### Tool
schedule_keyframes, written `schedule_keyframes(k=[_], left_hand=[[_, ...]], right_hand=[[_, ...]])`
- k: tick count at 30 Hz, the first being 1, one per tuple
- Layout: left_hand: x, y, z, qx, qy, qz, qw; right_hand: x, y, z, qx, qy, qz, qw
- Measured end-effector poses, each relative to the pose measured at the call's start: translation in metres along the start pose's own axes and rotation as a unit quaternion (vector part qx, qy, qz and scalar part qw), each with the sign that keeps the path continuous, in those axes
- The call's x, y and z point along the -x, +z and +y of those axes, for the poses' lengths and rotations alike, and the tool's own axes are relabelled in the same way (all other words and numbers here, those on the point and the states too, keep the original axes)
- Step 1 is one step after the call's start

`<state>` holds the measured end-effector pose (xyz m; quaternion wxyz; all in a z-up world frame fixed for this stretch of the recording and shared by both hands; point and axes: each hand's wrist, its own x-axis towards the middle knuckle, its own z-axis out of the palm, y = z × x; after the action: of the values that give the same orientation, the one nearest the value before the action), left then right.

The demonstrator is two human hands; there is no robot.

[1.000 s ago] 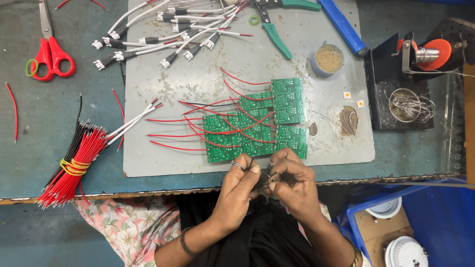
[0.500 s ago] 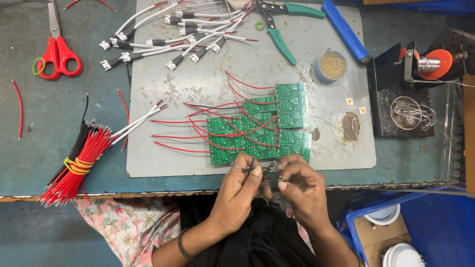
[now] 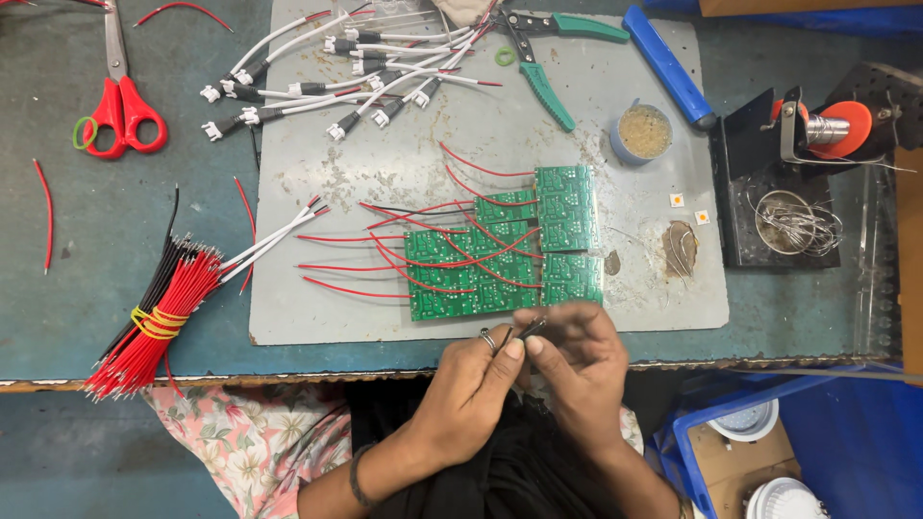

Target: The person strips the ends of black wires using pliers, applies flux from a small container, and solders the wires to green circuit boards using a soldering iron. The person handles multiple wires and boards on a workbench.

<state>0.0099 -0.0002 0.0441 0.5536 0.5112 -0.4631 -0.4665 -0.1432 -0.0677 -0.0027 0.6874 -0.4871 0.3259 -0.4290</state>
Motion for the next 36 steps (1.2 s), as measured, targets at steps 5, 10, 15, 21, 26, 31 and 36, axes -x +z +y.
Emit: schedule_keyframes(k=[5,10,15,21,26,31,36], left_hand=[[-0.013,-0.013,0.019,-0.053,0.007,-0.048,0.997],[-0.037,-0.021,0.027,-0.11,0.027,-0.076,0.991],[-0.05,-0.023,0.037,-0.048,0.087,-0.011,0.995],[-0.043,-0.019,0.029,-0.165,0.213,0.07,0.961],[-0.041,-0.025,0.028,-0.244,0.184,0.075,0.949],[-0.044,-0.013,0.029,-0.318,0.275,0.098,0.902],[-0.049,-0.024,0.03,-0.414,0.298,0.03,0.86]], right_hand=[[-0.013,0.006,-0.024,-0.029,-0.016,-0.093,0.995],[-0.038,0.008,-0.041,0.021,-0.091,-0.115,0.989],[-0.059,0.013,-0.044,-0.052,-0.151,-0.122,0.98],[-0.064,0.007,-0.041,-0.123,-0.113,-0.136,0.976],[-0.063,0.007,-0.045,-0.055,-0.13,-0.173,0.975],[-0.067,0.002,-0.047,-0.165,-0.068,-0.157,0.971],[-0.063,-0.005,-0.044,-0.195,-0.055,-0.16,0.966]])
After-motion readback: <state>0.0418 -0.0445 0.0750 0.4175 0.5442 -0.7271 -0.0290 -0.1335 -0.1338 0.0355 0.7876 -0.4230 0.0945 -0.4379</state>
